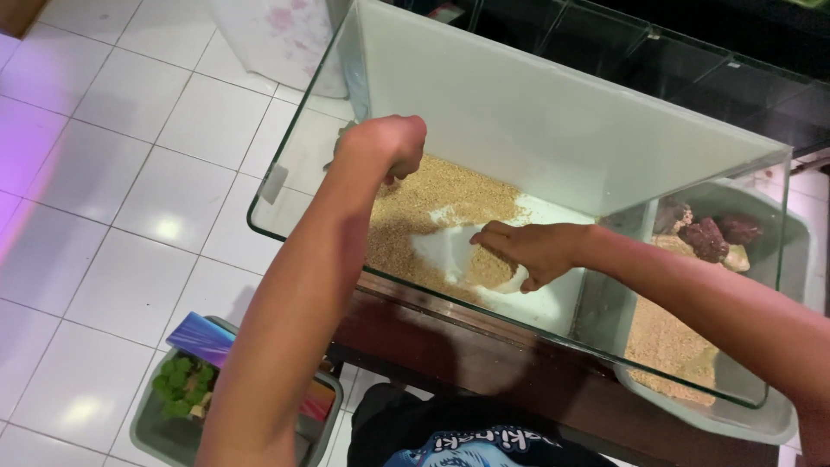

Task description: Adding sand to an empty glass aquarium from a plastic bin using a small cup and leveling it by hand.

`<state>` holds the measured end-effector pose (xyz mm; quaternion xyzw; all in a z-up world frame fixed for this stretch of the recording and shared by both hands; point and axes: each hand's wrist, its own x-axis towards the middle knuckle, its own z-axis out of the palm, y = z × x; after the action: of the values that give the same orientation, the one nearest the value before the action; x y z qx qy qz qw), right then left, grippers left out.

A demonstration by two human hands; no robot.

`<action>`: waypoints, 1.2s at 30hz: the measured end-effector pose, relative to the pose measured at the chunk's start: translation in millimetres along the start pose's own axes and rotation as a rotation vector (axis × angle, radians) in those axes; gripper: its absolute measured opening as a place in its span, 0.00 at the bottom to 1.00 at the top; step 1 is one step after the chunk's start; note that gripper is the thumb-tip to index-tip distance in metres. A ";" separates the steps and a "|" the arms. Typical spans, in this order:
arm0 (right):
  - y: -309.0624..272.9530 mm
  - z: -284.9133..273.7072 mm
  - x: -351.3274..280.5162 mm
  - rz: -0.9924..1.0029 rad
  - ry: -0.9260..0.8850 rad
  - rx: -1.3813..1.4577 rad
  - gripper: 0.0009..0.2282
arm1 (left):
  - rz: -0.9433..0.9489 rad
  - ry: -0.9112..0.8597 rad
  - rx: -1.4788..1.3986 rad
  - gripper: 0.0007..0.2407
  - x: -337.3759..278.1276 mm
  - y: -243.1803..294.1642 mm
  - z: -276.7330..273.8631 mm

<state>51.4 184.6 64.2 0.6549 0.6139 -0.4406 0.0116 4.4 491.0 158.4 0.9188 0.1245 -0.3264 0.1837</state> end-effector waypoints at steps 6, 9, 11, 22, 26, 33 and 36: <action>-17.0 -18.1 -1.3 0.028 0.039 0.054 0.48 | 0.141 -0.073 -0.078 0.09 11.6 2.3 1.5; -9.3 -14.4 9.0 0.035 -0.034 0.098 0.50 | 0.156 -0.097 -0.075 0.10 18.3 2.8 6.2; -21.3 -25.9 9.6 0.036 0.054 0.126 0.53 | 0.152 -0.124 -0.135 0.11 5.6 10.8 3.1; -36.3 -33.7 38.3 0.042 0.034 0.017 0.59 | 0.166 -0.071 -0.091 0.11 10.7 42.6 1.5; -41.6 -42.1 37.2 0.085 0.068 -0.023 0.58 | 0.142 -0.069 -0.198 0.10 12.6 39.6 8.4; -29.1 -39.8 25.8 0.182 -0.050 0.018 0.58 | 0.120 -0.009 -0.124 0.07 30.7 22.1 20.7; -27.7 -40.6 20.0 0.247 -0.027 -0.007 0.56 | 0.120 -0.024 -0.087 0.07 29.5 21.7 20.7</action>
<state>48.8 229.9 91.7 0.7193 0.5299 -0.4427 0.0762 22.8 466.0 130.1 0.9117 0.0810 -0.3203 0.2443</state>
